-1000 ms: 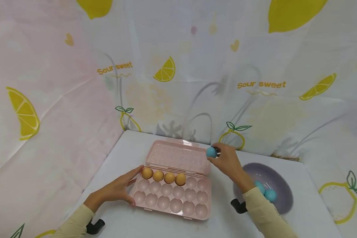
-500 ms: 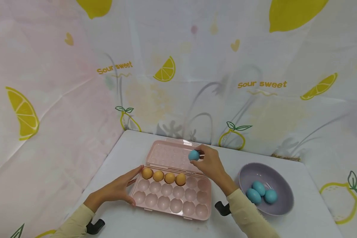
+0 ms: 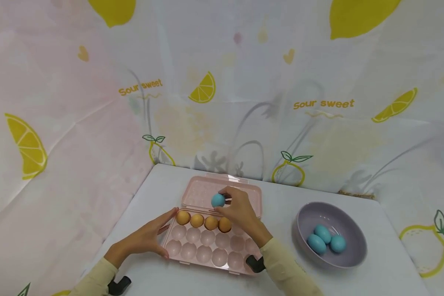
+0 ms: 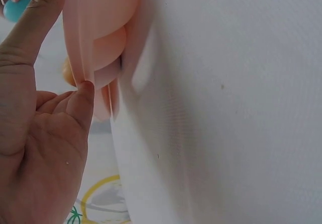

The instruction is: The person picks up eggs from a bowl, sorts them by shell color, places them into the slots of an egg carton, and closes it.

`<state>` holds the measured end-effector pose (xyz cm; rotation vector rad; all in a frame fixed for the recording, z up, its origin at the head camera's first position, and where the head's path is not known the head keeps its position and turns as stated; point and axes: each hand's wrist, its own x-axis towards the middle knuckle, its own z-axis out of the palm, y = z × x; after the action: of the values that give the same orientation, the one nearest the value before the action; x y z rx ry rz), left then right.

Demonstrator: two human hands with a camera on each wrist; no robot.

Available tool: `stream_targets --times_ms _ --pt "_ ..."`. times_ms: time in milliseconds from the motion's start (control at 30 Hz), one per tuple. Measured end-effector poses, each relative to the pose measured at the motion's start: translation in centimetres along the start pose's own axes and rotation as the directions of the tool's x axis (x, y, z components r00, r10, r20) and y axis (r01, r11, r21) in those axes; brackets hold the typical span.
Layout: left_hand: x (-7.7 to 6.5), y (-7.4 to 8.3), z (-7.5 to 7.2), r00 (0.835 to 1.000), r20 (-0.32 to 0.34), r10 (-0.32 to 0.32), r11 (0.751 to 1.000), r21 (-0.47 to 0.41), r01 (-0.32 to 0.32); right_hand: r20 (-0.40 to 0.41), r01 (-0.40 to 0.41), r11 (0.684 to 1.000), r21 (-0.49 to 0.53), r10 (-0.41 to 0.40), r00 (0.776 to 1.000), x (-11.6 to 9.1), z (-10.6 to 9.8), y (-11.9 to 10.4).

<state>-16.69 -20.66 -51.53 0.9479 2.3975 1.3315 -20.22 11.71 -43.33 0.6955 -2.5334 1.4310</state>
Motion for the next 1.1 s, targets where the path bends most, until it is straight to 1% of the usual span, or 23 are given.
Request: stream_targets --times_ms 133,300,367,567,833,1000,1100 --pt "-0.1 0.0 -0.1 1.000 -0.003 -0.016 1.000 0.007 0.016 0.042 -0.032 0.999 0.037 0.031 0.999 -0.2 1.6 -0.5" --pt "-0.1 -0.1 -0.1 1.000 0.001 -0.030 1.000 -0.006 0.030 0.075 -0.035 0.993 0.110 0.027 0.997 -0.3 3.1 -1.2" --pt "-0.1 -0.2 -0.2 0.999 0.002 -0.033 0.999 -0.016 0.033 0.089 -0.032 0.992 0.123 0.021 0.996 -0.2 3.8 -1.4" --pt "-0.1 -0.3 -0.2 1.000 0.004 -0.030 0.999 -0.029 0.030 0.136 -0.028 0.993 0.111 0.013 0.991 -0.1 5.7 -1.8" --pt "-0.1 -0.4 -0.2 0.999 0.001 -0.034 0.999 -0.028 0.034 0.184 0.026 0.993 0.111 -0.047 0.982 -0.4 7.9 -2.0" --pt "-0.1 -0.4 -0.2 0.999 0.003 -0.045 0.999 -0.030 0.045 0.221 0.021 0.993 0.115 -0.046 0.974 -0.5 8.6 -2.1" --pt "-0.1 -0.3 -0.2 0.998 0.006 -0.054 0.998 -0.023 0.055 0.239 0.008 0.995 0.103 -0.032 0.971 -0.6 9.0 -2.0"
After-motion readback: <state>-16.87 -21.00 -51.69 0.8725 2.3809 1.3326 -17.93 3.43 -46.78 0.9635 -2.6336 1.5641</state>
